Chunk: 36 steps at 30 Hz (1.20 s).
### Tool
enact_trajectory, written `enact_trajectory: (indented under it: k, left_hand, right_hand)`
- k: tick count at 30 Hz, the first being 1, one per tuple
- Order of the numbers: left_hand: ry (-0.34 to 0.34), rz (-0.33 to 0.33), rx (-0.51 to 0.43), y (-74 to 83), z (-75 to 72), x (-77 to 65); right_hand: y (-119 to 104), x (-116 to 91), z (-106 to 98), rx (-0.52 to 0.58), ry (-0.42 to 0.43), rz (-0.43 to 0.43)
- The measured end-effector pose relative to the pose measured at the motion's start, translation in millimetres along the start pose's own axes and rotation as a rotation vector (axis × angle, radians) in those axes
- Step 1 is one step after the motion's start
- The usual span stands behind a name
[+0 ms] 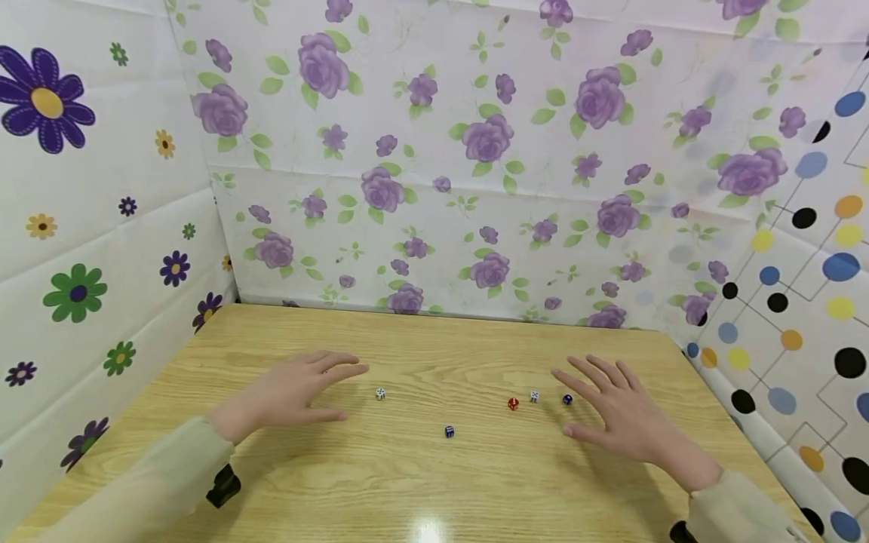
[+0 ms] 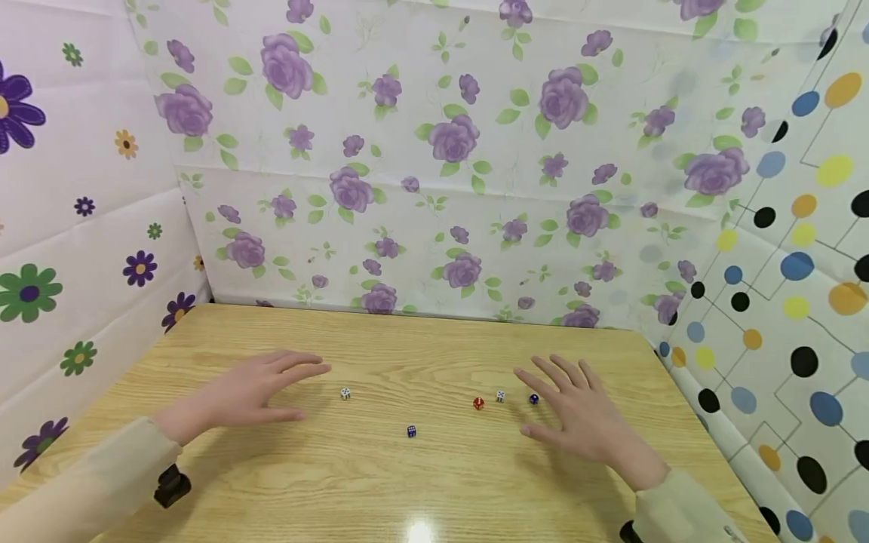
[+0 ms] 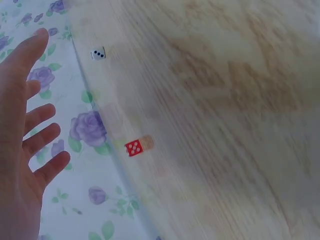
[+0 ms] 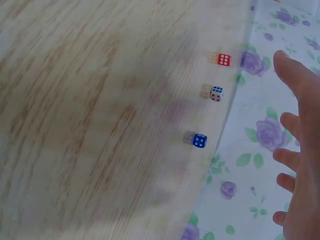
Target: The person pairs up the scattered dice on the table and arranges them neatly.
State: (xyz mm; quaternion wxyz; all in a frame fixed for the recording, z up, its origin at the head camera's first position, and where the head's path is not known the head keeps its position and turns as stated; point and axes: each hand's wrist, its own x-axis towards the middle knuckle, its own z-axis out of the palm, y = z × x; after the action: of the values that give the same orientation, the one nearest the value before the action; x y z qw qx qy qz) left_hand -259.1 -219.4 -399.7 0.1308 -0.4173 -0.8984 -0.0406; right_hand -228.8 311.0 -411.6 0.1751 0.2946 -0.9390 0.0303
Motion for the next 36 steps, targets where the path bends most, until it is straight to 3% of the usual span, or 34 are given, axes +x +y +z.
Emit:
enact_trajectory:
  k: [7, 14, 21, 24, 30, 36]
  left_hand:
    - [-0.065, -0.017, -0.071, 13.9, 7.7, 15.3]
    - [-0.057, 0.03, -0.148, 31.8, 17.9, 29.9]
    - [-0.025, 0.088, -0.14, 48.1, 30.0, 42.2]
    - [-0.024, 0.061, -0.157, 57.2, 34.1, 47.0]
    - [-0.015, 0.019, -0.298, 74.9, 44.7, 56.2]
    - [-0.047, -0.028, -0.406, 87.3, 53.7, 66.5]
  right_hand:
    - [5, 3, 5, -0.011, 0.059, -0.042]
    - [6, 10, 9, -0.004, 0.035, -0.033]
    - [-1, 12, 13, -0.019, 0.067, -0.044]
    - [-2, 14, 15, -0.019, 0.075, -0.045]
    - [-2, 16, 21, -0.008, 0.081, -0.046]
    - [-2, 17, 27, 0.006, 0.073, -0.046]
